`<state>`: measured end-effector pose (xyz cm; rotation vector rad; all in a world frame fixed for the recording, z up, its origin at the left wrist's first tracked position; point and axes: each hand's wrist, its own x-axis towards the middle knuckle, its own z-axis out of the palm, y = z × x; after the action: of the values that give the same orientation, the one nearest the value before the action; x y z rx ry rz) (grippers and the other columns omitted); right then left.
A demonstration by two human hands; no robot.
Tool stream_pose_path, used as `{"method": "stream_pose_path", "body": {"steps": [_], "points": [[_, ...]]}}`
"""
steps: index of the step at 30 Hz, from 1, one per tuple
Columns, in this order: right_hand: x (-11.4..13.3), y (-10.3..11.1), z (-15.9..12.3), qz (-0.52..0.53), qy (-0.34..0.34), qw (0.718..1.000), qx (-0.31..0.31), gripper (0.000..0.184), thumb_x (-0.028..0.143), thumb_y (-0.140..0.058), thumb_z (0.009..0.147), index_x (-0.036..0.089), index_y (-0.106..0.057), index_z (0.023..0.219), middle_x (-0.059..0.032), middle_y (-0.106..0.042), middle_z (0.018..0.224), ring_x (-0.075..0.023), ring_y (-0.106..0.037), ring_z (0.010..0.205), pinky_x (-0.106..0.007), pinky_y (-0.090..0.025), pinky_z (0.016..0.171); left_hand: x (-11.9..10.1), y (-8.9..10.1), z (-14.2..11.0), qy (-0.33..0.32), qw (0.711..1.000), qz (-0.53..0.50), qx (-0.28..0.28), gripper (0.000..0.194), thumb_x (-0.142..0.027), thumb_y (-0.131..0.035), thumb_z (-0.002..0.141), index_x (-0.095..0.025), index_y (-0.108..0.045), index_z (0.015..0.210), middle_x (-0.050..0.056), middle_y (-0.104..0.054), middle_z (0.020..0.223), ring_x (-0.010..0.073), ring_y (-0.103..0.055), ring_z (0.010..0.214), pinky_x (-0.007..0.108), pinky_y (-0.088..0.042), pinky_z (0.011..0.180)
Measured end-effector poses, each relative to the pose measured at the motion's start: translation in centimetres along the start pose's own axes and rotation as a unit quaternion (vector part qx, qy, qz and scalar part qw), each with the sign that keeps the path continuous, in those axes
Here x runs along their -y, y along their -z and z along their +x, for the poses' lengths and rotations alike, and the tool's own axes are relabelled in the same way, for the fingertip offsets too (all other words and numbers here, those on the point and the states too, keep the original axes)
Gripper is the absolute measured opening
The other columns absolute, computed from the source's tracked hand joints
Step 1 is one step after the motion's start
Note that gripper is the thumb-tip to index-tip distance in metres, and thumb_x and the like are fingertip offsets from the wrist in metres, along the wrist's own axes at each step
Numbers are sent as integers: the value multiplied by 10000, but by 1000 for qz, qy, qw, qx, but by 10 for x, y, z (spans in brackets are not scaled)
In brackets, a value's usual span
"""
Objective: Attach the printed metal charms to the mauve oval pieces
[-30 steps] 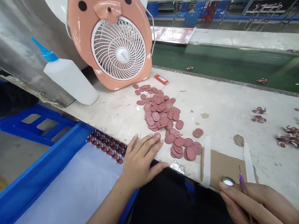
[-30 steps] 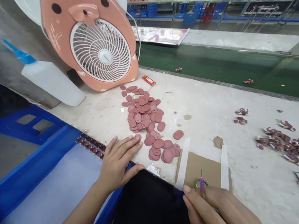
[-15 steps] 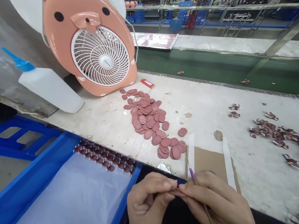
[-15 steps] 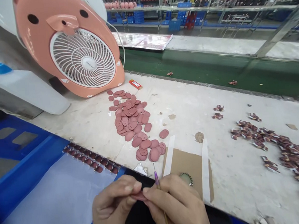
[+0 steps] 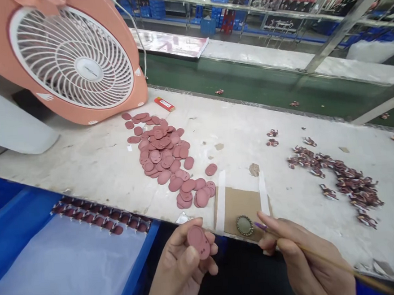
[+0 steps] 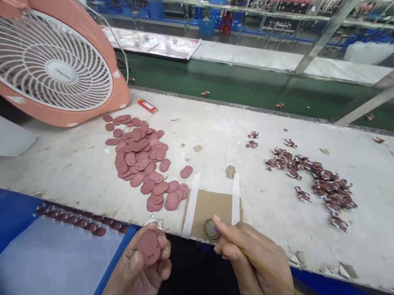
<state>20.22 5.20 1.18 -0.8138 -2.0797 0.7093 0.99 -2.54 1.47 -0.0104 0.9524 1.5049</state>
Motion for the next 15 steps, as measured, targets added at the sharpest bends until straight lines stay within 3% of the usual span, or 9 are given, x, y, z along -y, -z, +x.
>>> {"method": "stream_pose_path", "body": {"steps": [3, 7, 12, 15], "points": [[-9, 0, -7, -20, -13, 999, -31, 217, 198, -484, 1052, 174, -675, 1153, -35, -665, 806, -146, -661, 696, -218, -559, 579, 1, 0, 1, 22, 1000, 8, 20, 388, -423, -920, 612, -254, -811, 944, 4, -735, 784, 111, -646, 681, 182, -538, 569], [-14, -10, -8, -44, -18, 999, -25, 167, 180, -522, 1017, 180, -688, 1023, -32, -686, 822, -148, -674, 696, -220, -558, 617, 6, -1, 3, 53, 998, 16, 7, 392, -432, -932, 581, -227, -818, 895, 0, -760, 755, 121, -679, 688, 184, -547, 569], [-5, -8, -7, -19, -38, 998, -48, 190, 192, -485, 1043, 182, -673, 1021, -25, -669, 791, -137, -657, 661, -206, -545, 573, 9, 0, 4, 73, 996, 35, 39, 300, -384, -914, 631, -267, -825, 893, 24, -828, 886, 162, -757, 789, 192, -564, 622], [11, -8, -7, 60, -59, 993, -86, 228, 244, -423, 1090, 185, -633, 1022, -27, -639, 771, -128, -629, 614, -195, -540, 512, 10, -1, 4, 84, 993, 52, 67, 273, -345, -912, 639, -283, -828, 891, 32, -841, 879, 171, -773, 796, 199, -568, 660]]}}
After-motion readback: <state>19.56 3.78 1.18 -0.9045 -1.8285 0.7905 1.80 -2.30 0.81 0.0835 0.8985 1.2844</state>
